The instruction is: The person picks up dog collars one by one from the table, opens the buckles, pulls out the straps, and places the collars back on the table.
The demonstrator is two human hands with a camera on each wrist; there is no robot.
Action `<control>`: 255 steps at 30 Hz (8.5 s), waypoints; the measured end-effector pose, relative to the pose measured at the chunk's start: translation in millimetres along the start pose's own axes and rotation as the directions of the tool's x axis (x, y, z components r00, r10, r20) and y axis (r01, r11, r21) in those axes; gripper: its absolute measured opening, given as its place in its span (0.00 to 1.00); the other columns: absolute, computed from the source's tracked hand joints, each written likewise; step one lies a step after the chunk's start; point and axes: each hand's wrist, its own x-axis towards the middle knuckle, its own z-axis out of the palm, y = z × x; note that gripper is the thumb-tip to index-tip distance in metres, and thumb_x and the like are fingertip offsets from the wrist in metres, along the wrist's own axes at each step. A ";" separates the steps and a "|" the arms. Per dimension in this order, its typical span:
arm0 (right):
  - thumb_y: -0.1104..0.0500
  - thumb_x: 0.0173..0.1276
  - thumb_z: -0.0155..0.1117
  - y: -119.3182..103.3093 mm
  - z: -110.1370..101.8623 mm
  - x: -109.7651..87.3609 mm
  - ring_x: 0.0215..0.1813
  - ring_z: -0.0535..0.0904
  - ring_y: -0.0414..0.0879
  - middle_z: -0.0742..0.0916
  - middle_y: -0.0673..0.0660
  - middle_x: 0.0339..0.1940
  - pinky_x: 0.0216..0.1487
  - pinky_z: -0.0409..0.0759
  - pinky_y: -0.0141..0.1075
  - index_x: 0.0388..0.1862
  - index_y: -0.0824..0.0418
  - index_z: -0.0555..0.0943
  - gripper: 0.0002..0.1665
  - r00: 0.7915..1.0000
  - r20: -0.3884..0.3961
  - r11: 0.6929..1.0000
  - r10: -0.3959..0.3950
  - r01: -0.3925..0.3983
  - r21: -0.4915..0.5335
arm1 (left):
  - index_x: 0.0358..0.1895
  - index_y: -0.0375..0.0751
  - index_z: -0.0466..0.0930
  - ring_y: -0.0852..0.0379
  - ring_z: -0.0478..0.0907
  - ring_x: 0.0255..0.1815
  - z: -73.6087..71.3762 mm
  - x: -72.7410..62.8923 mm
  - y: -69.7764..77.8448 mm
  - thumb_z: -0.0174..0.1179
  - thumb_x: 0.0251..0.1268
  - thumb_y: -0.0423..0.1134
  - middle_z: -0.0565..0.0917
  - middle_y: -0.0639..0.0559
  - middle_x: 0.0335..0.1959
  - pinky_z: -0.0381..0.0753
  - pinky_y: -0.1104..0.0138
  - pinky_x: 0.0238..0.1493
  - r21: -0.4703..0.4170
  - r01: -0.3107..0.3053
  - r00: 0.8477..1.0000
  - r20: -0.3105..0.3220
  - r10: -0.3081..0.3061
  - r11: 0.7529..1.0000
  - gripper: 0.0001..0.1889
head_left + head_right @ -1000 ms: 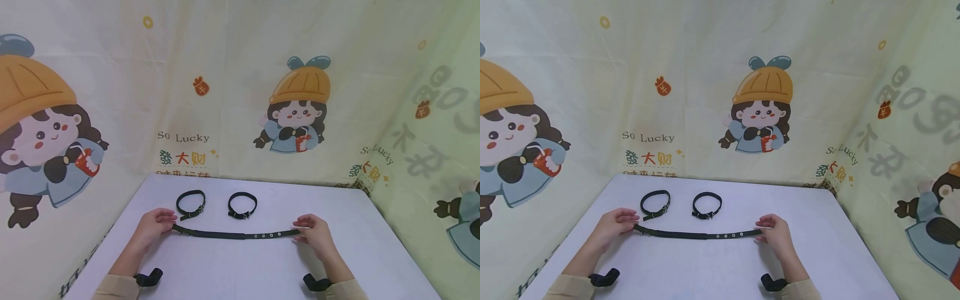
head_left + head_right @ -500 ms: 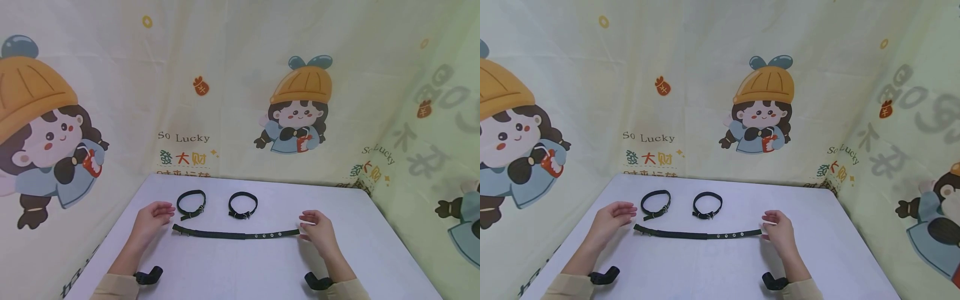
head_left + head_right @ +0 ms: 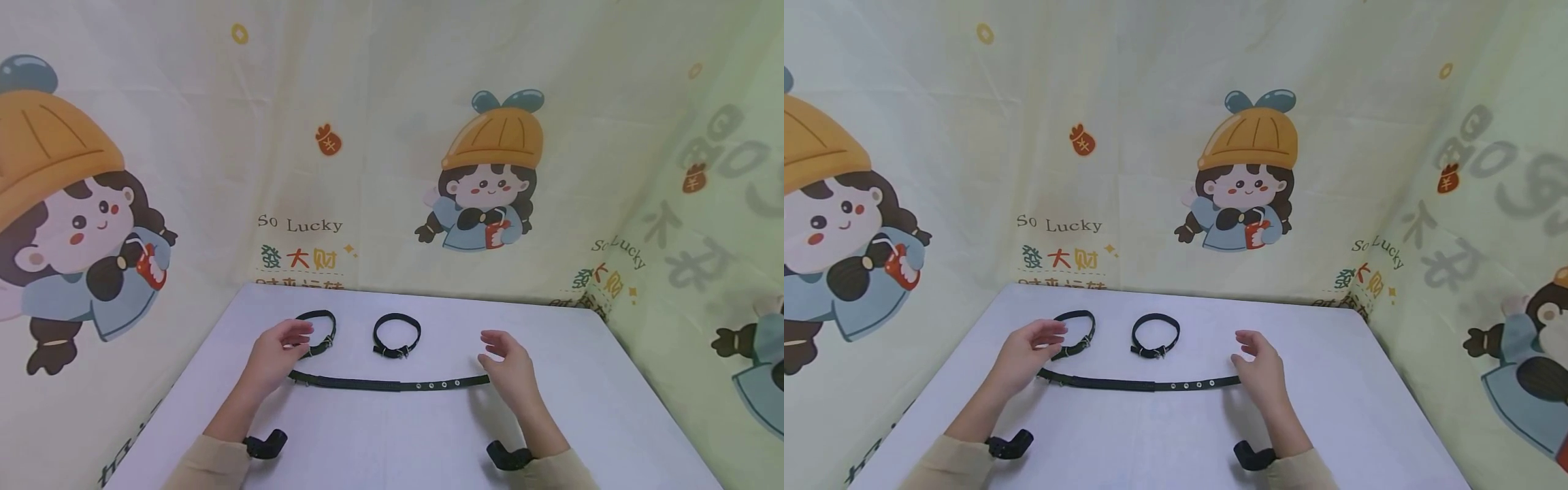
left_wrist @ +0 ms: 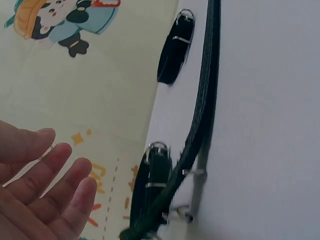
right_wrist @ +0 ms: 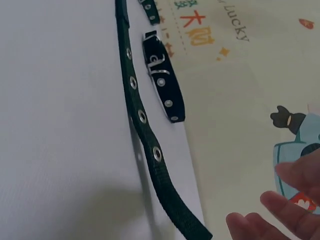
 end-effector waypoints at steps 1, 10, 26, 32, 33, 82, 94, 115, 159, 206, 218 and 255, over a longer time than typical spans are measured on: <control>0.62 0.75 0.69 -2.3 2.2 0.0 0.72 0.81 0.61 0.86 0.61 0.71 0.68 0.84 0.56 0.72 0.57 0.78 0.28 1.000 0.004 1.000 -0.009 0.009 -0.004 | 0.68 0.49 0.81 0.45 0.83 0.65 3.7 0.5 2.9 0.66 0.75 0.31 0.86 0.46 0.65 0.89 0.55 0.61 0.003 0.003 1.000 0.011 -0.003 1.000 0.21; 0.61 0.73 0.72 -15.4 22.6 1.6 0.73 0.80 0.58 0.86 0.57 0.71 0.71 0.81 0.60 0.71 0.53 0.79 0.29 0.997 0.045 0.997 -0.070 0.072 -0.037 | 0.69 0.55 0.81 0.45 0.83 0.67 33.2 4.5 22.8 0.68 0.74 0.32 0.84 0.51 0.68 0.88 0.51 0.63 0.044 0.006 0.997 0.079 -0.009 0.999 0.24; 0.61 0.70 0.76 -33.1 54.7 11.1 0.70 0.83 0.58 0.87 0.56 0.69 0.68 0.82 0.61 0.68 0.48 0.83 0.28 0.988 0.116 0.988 -0.105 0.117 -0.103 | 0.69 0.57 0.81 0.49 0.84 0.65 73.2 19.0 40.8 0.70 0.73 0.34 0.85 0.53 0.67 0.87 0.50 0.61 0.110 -0.025 0.989 0.148 0.009 0.994 0.25; 0.62 0.69 0.76 -37.0 66.3 15.3 0.69 0.84 0.59 0.88 0.55 0.66 0.68 0.81 0.61 0.65 0.49 0.85 0.26 0.981 0.146 0.983 -0.126 0.143 -0.112 | 0.70 0.55 0.81 0.46 0.83 0.65 85.2 25.6 43.6 0.70 0.73 0.34 0.85 0.49 0.67 0.85 0.45 0.63 0.151 -0.047 0.984 0.176 0.020 0.987 0.25; 0.62 0.69 0.77 -37.7 68.4 15.9 0.69 0.84 0.59 0.89 0.55 0.66 0.69 0.81 0.61 0.65 0.48 0.85 0.26 0.981 0.150 0.984 -0.123 0.141 -0.113 | 0.70 0.54 0.81 0.46 0.83 0.65 87.0 26.7 44.5 0.70 0.73 0.34 0.85 0.48 0.67 0.84 0.44 0.64 0.154 -0.051 0.983 0.183 0.022 0.987 0.25; 0.64 0.64 0.78 -39.4 126.0 36.8 0.52 0.79 0.49 0.89 0.50 0.43 0.60 0.78 0.51 0.38 0.50 0.92 0.09 0.943 0.291 0.958 -0.159 0.218 -0.185 | 0.50 0.48 0.86 0.55 0.82 0.48 132.7 59.0 33.4 0.72 0.65 0.29 0.87 0.54 0.44 0.83 0.52 0.62 0.278 -0.254 0.917 0.375 0.139 0.927 0.15; 0.61 0.68 0.78 -38.4 116.5 27.0 0.52 0.82 0.48 0.90 0.48 0.41 0.59 0.82 0.50 0.39 0.48 0.92 0.07 0.943 0.202 0.952 -0.263 0.287 -0.102 | 0.37 0.51 0.84 0.57 0.79 0.39 127.0 49.3 41.7 0.73 0.66 0.29 0.84 0.56 0.37 0.80 0.60 0.47 0.178 -0.254 0.944 0.258 0.204 0.951 0.10; 0.61 0.68 0.79 -46.7 100.3 12.6 0.57 0.83 0.51 0.91 0.49 0.49 0.58 0.86 0.51 0.50 0.50 0.91 0.13 0.945 0.119 0.947 -0.305 0.314 -0.069 | 0.40 0.51 0.87 0.54 0.79 0.39 124.3 37.8 59.6 0.71 0.69 0.30 0.87 0.55 0.39 0.79 0.62 0.41 0.015 -0.165 0.970 0.183 0.159 0.986 0.08; 0.61 0.68 0.79 -76.6 81.0 -9.9 0.51 0.85 0.43 0.90 0.43 0.45 0.52 0.90 0.43 0.48 0.43 0.92 0.15 0.945 0.072 0.948 -0.319 0.318 0.028 | 0.48 0.56 0.89 0.52 0.79 0.58 104.3 10.7 92.5 0.77 0.66 0.40 0.89 0.62 0.45 0.83 0.48 0.60 -0.020 -0.278 0.946 0.167 0.278 0.960 0.11; 0.58 0.69 0.79 -96.1 63.7 -16.5 0.57 0.87 0.50 0.91 0.48 0.53 0.53 0.90 0.46 0.55 0.48 0.90 0.16 0.970 0.015 0.963 -0.241 0.238 0.124 | 0.50 0.52 0.89 0.57 0.87 0.46 101.8 0.9 107.1 0.73 0.70 0.34 0.90 0.58 0.44 0.90 0.62 0.51 -0.134 -0.233 0.965 0.094 0.246 0.963 0.10; 0.63 0.68 0.78 -99.8 63.6 -20.1 0.50 0.86 0.46 0.90 0.47 0.42 0.50 0.85 0.43 0.46 0.50 0.90 0.11 0.962 0.022 0.958 -0.272 0.269 0.097 | 0.51 0.46 0.89 0.57 0.86 0.45 101.2 -1.7 106.6 0.72 0.70 0.32 0.90 0.57 0.43 0.89 0.66 0.48 -0.143 -0.287 0.944 0.122 0.305 0.947 0.10; 0.69 0.74 0.70 -97.5 61.2 -16.5 0.48 0.89 0.50 0.90 0.58 0.48 0.44 0.93 0.42 0.51 0.59 0.86 0.10 0.980 0.049 0.919 -0.194 0.164 0.358 | 0.49 0.53 0.88 0.58 0.87 0.46 101.5 -4.6 104.9 0.72 0.70 0.33 0.90 0.57 0.44 0.90 0.63 0.51 -0.138 -0.262 0.958 0.078 0.274 0.955 0.10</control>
